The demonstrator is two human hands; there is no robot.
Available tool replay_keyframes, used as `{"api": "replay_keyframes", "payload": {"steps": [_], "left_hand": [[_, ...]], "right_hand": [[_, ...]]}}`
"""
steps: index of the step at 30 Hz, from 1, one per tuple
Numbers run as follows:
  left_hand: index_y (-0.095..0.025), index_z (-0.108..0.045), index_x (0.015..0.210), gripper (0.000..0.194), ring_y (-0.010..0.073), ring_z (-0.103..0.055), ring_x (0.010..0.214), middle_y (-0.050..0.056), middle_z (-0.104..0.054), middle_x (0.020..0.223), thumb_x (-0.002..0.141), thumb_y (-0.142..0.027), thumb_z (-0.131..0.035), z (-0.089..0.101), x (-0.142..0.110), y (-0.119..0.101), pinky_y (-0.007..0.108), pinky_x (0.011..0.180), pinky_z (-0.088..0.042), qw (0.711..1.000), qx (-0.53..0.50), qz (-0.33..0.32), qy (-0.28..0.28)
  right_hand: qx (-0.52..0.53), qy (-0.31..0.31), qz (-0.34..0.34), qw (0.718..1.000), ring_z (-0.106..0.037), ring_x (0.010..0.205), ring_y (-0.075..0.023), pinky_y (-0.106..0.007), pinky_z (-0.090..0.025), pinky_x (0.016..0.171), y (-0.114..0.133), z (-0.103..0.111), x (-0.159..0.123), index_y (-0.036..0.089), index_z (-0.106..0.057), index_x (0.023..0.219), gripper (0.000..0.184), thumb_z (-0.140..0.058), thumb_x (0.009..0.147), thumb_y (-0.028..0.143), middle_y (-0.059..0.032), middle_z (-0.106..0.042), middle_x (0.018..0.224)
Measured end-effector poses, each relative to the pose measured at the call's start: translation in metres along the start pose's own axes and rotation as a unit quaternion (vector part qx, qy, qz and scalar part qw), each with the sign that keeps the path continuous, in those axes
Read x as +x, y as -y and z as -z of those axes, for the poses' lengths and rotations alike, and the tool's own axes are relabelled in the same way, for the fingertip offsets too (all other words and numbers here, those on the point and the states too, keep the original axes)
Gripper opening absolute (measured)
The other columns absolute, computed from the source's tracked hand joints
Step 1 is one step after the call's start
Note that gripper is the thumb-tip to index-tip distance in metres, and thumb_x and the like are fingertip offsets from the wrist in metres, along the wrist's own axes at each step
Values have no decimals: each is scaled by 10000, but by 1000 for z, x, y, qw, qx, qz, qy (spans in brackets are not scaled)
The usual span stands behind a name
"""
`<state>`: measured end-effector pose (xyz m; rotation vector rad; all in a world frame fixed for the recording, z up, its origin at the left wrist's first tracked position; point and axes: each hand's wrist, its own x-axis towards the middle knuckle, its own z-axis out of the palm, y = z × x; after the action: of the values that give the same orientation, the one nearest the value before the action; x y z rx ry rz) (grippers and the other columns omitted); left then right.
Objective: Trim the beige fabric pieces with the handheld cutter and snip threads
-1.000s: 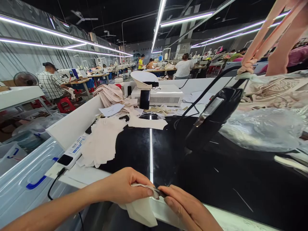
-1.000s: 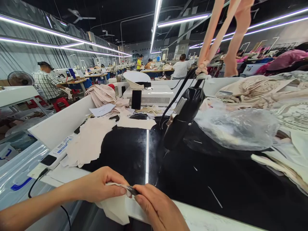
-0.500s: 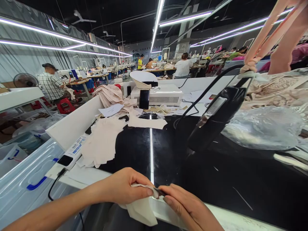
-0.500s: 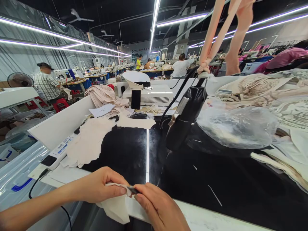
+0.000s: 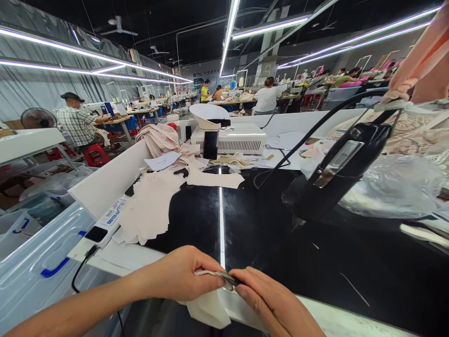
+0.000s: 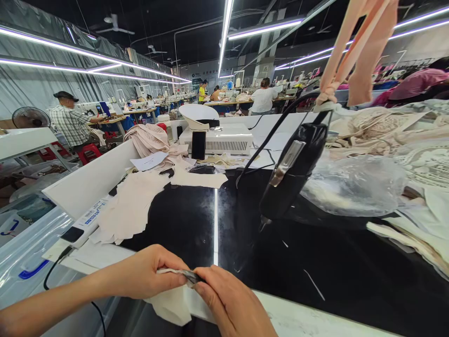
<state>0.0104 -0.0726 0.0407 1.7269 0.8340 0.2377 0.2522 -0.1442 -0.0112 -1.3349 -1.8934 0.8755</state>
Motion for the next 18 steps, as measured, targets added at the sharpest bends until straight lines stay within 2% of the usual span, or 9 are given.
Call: {"api": "replay_keyframes", "payload": {"steps": [4, 12, 18], "left_hand": [[-150, -872, 973, 321, 140, -448, 698, -4, -585, 743, 980, -360, -629, 0, 0, -1, 240, 600, -323, 1000, 11, 5, -5], [-166, -867, 954, 313, 138, -430, 674, -10, -557, 718, 984, -381, -642, -2, -3, -2, 242, 594, -321, 1000, 12, 11, 0], [-170, -810, 853, 298, 130, -405, 649, -23, -499, 684, 988, -381, -648, -3, -2, 1, 251, 573, -291, 1000, 17, 3, 0]], "right_hand": [[-9, 9, -9, 1000, -803, 968, -230, -313, -642, 969, -3, 0, 0, 314, -832, 1255, 510, -451, 1146, 633, -46, -832, 1038], [-27, -21, 13, 999, -815, 998, -228, -283, -640, 941, -9, -4, -2, 337, -850, 1228, 559, -410, 1148, 671, -40, -852, 1072], [-23, 5, 3, 1000, -791, 890, -217, -293, -640, 940, -4, 2, 0, 344, -856, 1180, 526, -445, 1137, 669, -24, -819, 946]]}}
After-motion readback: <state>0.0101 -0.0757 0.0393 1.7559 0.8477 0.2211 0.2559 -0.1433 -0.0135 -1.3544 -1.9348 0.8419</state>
